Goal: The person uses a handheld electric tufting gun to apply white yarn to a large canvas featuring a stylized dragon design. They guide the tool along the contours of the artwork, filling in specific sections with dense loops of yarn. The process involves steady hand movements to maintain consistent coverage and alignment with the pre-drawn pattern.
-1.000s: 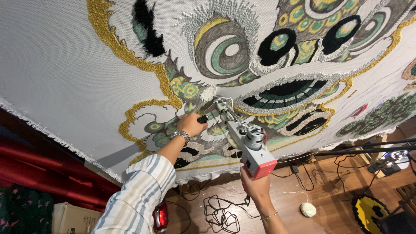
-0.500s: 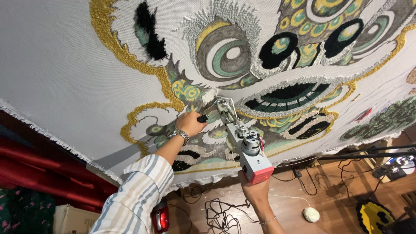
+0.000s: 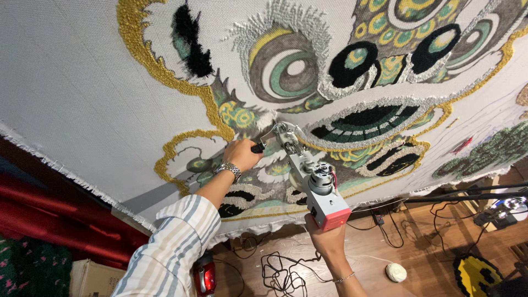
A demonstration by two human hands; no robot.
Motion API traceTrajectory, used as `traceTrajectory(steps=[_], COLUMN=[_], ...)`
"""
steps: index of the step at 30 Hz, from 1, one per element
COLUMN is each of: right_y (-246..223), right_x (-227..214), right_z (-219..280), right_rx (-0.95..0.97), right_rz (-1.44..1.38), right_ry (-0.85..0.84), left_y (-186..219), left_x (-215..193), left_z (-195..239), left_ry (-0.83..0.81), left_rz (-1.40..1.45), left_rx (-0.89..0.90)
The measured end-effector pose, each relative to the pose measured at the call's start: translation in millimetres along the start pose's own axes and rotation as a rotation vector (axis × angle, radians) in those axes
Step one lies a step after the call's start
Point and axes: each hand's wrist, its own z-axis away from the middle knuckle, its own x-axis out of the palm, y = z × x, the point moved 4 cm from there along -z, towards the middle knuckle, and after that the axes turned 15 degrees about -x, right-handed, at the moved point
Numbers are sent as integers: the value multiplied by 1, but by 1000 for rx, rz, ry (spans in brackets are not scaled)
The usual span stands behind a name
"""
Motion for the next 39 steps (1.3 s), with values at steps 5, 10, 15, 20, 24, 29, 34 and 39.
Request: traceTrajectory(steps=[5, 10, 15, 20, 24, 29, 34, 39], right_y=[-2, -2, -11, -22, -23, -21, -23, -18], right_x=[-2, -4, -6, -9, -10, -10, -11, -11], right_z=[2, -3, -7, -10, -13, -12, -15, -14], right_rx=[-68, -70, -36, -83, -124, -65, -62, 0], right_rz=[11, 48, -13, -45, -37, -38, -47, -7], right_ry=[12, 12, 38, 61, 69, 49, 46, 14], left_y=[5, 9, 12, 12, 15, 17, 18, 20], left_x=[-7, -16, -18, -19, -25, -28, -31, -29], left_z=[3, 7, 8, 9, 11, 15, 15, 13], left_ry=[9, 17, 29, 0, 45, 52, 33, 67], left_rz=[28, 14, -2, 37, 37, 65, 36, 79], left_rx=[5, -29, -14, -26, 10, -14, -9, 11])
